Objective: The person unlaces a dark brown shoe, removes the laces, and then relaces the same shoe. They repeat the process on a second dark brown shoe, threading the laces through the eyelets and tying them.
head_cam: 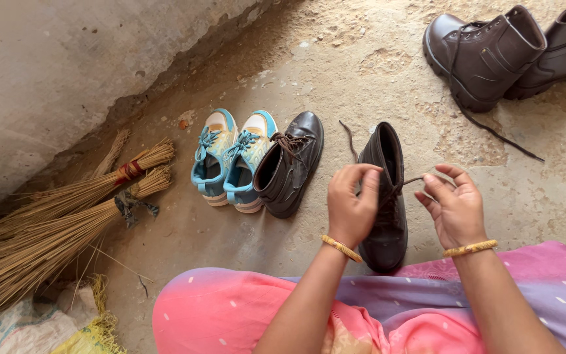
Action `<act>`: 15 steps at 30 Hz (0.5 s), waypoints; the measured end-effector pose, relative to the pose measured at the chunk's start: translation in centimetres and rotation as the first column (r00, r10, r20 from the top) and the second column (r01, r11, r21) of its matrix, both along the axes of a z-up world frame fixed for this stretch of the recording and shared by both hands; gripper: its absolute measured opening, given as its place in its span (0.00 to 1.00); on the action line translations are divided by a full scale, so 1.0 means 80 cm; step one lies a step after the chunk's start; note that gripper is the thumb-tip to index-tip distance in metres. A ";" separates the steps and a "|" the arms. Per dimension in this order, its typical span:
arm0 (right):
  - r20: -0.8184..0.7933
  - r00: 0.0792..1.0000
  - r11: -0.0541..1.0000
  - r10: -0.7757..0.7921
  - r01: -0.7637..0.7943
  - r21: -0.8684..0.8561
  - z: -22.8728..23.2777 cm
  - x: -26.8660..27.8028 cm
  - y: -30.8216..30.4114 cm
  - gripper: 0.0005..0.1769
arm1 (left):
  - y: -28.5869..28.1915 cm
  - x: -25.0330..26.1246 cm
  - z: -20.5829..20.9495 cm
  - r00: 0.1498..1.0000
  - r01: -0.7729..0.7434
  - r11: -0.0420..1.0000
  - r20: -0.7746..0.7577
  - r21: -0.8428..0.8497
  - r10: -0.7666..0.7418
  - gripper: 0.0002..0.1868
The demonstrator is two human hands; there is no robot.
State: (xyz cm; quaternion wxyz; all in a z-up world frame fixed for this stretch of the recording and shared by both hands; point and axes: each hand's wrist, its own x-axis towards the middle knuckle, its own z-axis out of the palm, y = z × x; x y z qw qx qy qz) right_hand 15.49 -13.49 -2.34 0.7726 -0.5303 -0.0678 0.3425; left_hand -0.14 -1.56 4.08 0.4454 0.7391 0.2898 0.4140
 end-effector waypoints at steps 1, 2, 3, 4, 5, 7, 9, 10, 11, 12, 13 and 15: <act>-0.011 1.000 0.999 -0.024 0.024 -0.026 0.001 0.002 -0.001 0.17 | 0.005 0.002 -0.004 1.000 -0.010 0.997 -0.016 -0.070 0.009 0.08; -0.022 0.999 0.998 -0.047 0.045 -0.053 0.003 0.003 -0.002 0.16 | 0.011 0.003 -0.008 0.999 -0.024 0.990 -0.034 -0.140 0.019 0.09; -0.032 0.997 0.995 -0.069 0.067 -0.079 0.005 0.004 -0.002 0.16 | 0.015 0.003 -0.012 0.998 -0.038 0.977 -0.052 -0.209 0.028 0.10; 0.078 0.996 0.992 -0.050 0.058 -0.108 0.006 0.002 -0.001 0.14 | 0.018 0.004 -0.016 0.997 -0.025 0.979 -0.073 -0.200 0.011 0.11; 0.187 0.982 0.989 -0.027 0.054 -0.137 0.007 -0.002 0.002 0.13 | 0.020 0.004 -0.020 0.996 -0.012 0.981 -0.094 -0.192 -0.006 0.12; 0.369 0.927 0.981 0.072 0.000 -0.192 0.008 -0.008 0.006 0.11 | 0.021 0.004 -0.028 0.985 0.011 0.989 -0.171 -0.145 -0.036 0.13; 0.506 0.835 0.962 0.214 -0.090 -0.257 0.007 -0.012 0.007 0.11 | 0.018 0.003 -0.035 0.957 0.043 0.997 -0.284 -0.069 -0.060 0.14; 0.492 0.835 0.955 0.247 -0.122 -0.272 0.004 -0.014 0.007 0.11 | 0.017 0.002 -0.039 0.953 0.068 0.997 -0.293 -0.028 -0.074 0.14; 0.477 0.833 0.946 0.280 -0.154 -0.285 -0.001 -0.018 0.008 0.11 | 0.016 0.001 -0.042 0.949 0.095 0.995 -0.302 0.012 -0.087 0.14; 0.461 0.830 0.936 0.313 -0.187 -0.299 -0.006 -0.021 0.009 0.11 | 0.016 0.001 -0.046 0.945 0.120 0.991 -0.313 0.051 -0.098 0.14; 0.460 0.832 0.937 0.310 -0.186 -0.296 -0.012 -0.020 0.009 0.11 | 0.018 0.002 -0.049 0.949 0.135 0.991 -0.289 0.023 -0.123 0.14; 0.459 0.834 0.939 0.306 -0.185 -0.290 -0.021 -0.013 0.006 0.10 | 0.022 0.004 -0.054 0.957 0.166 0.986 -0.237 -0.030 -0.168 0.15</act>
